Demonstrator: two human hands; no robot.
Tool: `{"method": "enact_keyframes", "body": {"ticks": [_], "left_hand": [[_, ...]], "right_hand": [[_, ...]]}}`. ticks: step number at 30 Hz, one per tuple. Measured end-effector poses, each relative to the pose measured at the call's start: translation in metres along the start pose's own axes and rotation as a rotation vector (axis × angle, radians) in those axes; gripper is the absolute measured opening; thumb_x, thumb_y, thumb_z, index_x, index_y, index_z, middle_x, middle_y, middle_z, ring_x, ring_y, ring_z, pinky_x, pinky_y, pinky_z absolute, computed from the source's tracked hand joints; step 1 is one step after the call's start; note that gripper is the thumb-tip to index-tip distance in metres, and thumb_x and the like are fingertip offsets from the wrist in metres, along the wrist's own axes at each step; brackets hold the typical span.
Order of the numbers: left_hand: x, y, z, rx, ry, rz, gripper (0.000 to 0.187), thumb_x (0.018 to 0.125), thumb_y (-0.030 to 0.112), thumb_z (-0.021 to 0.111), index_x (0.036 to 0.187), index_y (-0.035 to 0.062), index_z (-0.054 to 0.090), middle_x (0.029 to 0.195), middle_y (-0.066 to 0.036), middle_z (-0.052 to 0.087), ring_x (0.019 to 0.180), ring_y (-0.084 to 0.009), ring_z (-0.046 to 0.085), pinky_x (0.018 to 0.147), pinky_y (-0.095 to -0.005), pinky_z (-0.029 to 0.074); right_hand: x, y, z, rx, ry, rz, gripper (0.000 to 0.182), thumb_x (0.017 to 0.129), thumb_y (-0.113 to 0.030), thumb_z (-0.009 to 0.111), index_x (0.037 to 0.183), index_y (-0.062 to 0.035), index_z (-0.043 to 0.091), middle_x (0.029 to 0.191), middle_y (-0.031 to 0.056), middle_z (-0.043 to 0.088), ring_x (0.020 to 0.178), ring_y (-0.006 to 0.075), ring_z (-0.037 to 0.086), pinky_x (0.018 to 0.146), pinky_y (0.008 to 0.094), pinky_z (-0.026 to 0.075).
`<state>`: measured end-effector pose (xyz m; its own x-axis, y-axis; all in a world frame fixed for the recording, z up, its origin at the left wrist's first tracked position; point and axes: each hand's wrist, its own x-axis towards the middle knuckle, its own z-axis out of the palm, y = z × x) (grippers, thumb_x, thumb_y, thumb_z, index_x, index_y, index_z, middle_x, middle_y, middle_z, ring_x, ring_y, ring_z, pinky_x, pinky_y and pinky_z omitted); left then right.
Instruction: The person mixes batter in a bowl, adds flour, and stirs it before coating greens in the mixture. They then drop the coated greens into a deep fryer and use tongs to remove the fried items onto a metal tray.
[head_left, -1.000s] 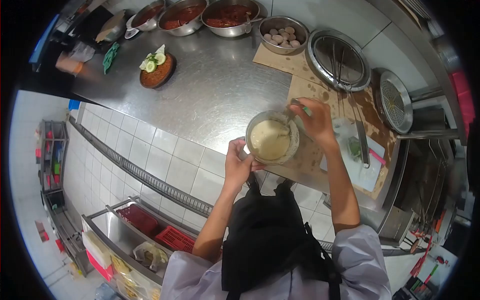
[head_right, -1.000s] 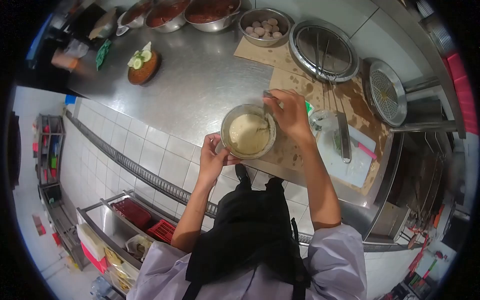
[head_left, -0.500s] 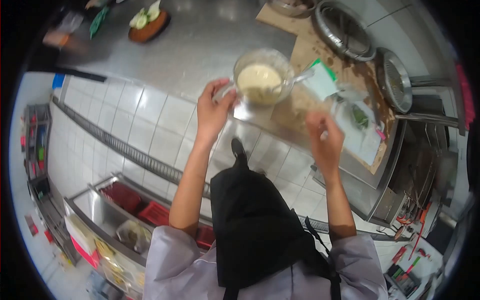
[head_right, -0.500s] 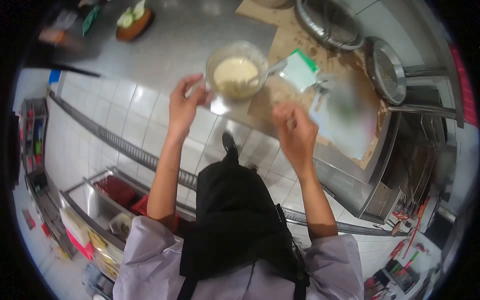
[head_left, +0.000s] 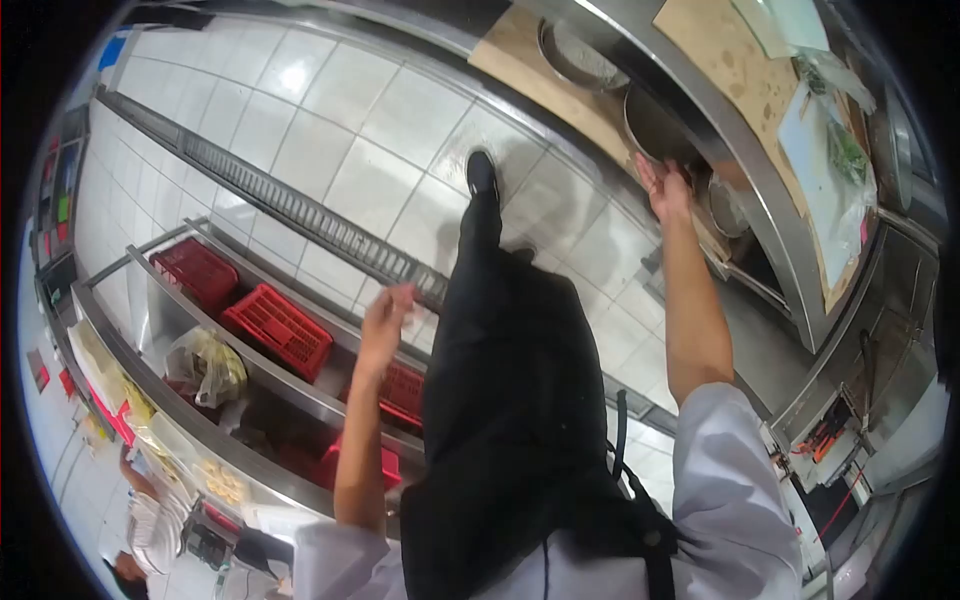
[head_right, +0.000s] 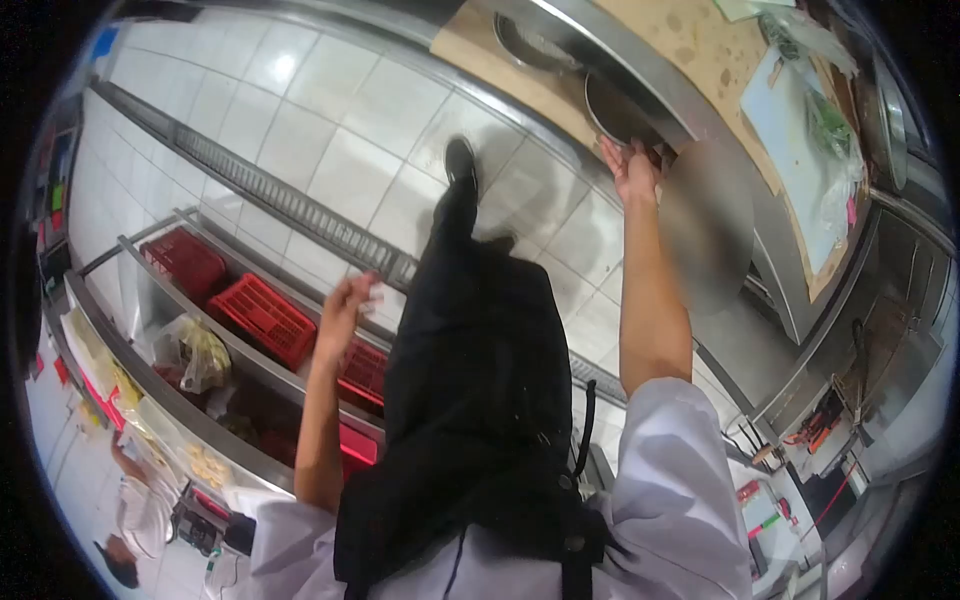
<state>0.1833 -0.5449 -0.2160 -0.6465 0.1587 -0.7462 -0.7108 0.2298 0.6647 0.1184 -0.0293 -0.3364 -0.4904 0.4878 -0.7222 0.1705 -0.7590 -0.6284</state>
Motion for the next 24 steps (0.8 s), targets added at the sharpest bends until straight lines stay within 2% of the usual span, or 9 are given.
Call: {"method": "enact_keyframes", "body": {"ticks": [5,7,9,11,13,15,17,21,24], "left_hand": [[-0.048,-0.023,-0.006,-0.076,0.073,-0.095,0.028,0.096,0.025,0.054,0.115,0.0042,0.057,0.109,-0.006,0.062,0.091,-0.0134,0.06,0.07,-0.0238,0.044],[-0.051,-0.016,-0.005,-0.059,0.061,-0.104,0.023,0.095,0.017,0.052,0.114,0.0043,0.056,0.109,-0.006,0.061,0.091,-0.0155,0.061,0.073,-0.0248,0.045],[-0.047,-0.012,-0.005,-0.087,0.056,-0.093,0.023,0.094,0.016,0.052,0.114,0.0049,0.056,0.109,-0.006,0.061,0.091,-0.0158,0.062,0.075,-0.0264,0.045],[-0.041,0.01,-0.001,-0.054,0.031,-0.086,0.024,0.094,0.015,0.052,0.116,0.005,0.055,0.112,-0.007,0.062,0.092,-0.016,0.063,0.075,-0.0278,0.046],[-0.032,0.037,0.002,-0.002,-0.006,-0.026,0.024,0.096,0.019,0.05,0.116,0.0062,0.055,0.112,-0.007,0.063,0.095,-0.0164,0.062,0.079,-0.028,0.047],[-0.022,0.074,0.006,-0.018,-0.029,0.048,0.024,0.096,0.019,0.049,0.116,0.0053,0.055,0.112,-0.007,0.063,0.095,-0.0169,0.062,0.079,-0.0285,0.047],[-0.013,0.12,0.013,-0.041,-0.053,0.11,0.024,0.097,0.019,0.049,0.115,0.0044,0.055,0.112,-0.008,0.063,0.095,-0.0174,0.063,0.079,-0.029,0.048],[0.01,0.216,0.033,-0.048,-0.1,0.264,0.025,0.098,0.02,0.048,0.114,0.0029,0.056,0.111,-0.011,0.063,0.095,-0.0191,0.063,0.08,-0.0305,0.049],[0.02,0.294,0.056,-0.1,-0.176,0.366,0.023,0.098,0.018,0.047,0.114,0.003,0.056,0.11,-0.01,0.064,0.091,-0.0168,0.063,0.077,-0.0284,0.049]], "right_hand": [[-0.012,0.006,0.01,-0.017,0.221,-0.073,0.03,0.092,-0.005,0.047,0.12,-0.0002,0.035,0.105,0.0191,0.053,0.097,0.0423,0.061,0.074,0.0445,0.061],[-0.046,0.013,-0.003,-0.13,0.054,-0.224,0.05,0.088,0.002,0.047,0.133,0.0006,0.025,0.12,0.0242,0.045,0.079,0.0424,0.065,0.063,0.0426,0.062],[-0.069,0.024,-0.016,-0.146,0.121,-0.304,0.047,0.088,0.001,0.05,0.13,-0.005,0.03,0.124,0.0226,0.043,0.077,0.039,0.065,0.062,0.0422,0.062],[-0.098,0.029,-0.031,-0.145,0.128,-0.244,0.036,0.087,-0.001,0.053,0.118,-0.0065,0.036,0.125,0.0211,0.042,0.074,0.0344,0.065,0.06,0.0424,0.061],[-0.169,0.003,-0.012,-0.3,0.11,-0.148,0.028,0.086,-0.003,0.054,0.107,-0.0085,0.037,0.116,0.0195,0.049,0.071,0.0317,0.064,0.055,0.0414,0.06],[-0.215,-0.008,-0.012,-0.374,0.11,-0.064,0.028,0.087,-0.005,0.051,0.112,-0.0097,0.038,0.116,0.0148,0.048,0.082,0.0311,0.063,0.054,0.041,0.058],[-0.253,-0.019,-0.015,-0.355,-0.005,-0.046,0.029,0.087,-0.005,0.052,0.111,-0.0091,0.038,0.107,0.0157,0.053,0.072,0.0316,0.065,0.047,0.0388,0.057],[-0.337,-0.074,0.027,-0.34,-0.021,-0.076,0.024,0.084,-0.002,0.05,0.105,-0.0071,0.04,0.089,0.016,0.06,0.057,0.0307,0.064,0.04,0.0374,0.055],[-0.38,-0.125,0.078,-0.317,-0.045,-0.116,0.023,0.083,0.0,0.048,0.103,-0.0064,0.041,0.085,0.0155,0.061,0.056,0.0282,0.065,0.039,0.0353,0.056]]}}
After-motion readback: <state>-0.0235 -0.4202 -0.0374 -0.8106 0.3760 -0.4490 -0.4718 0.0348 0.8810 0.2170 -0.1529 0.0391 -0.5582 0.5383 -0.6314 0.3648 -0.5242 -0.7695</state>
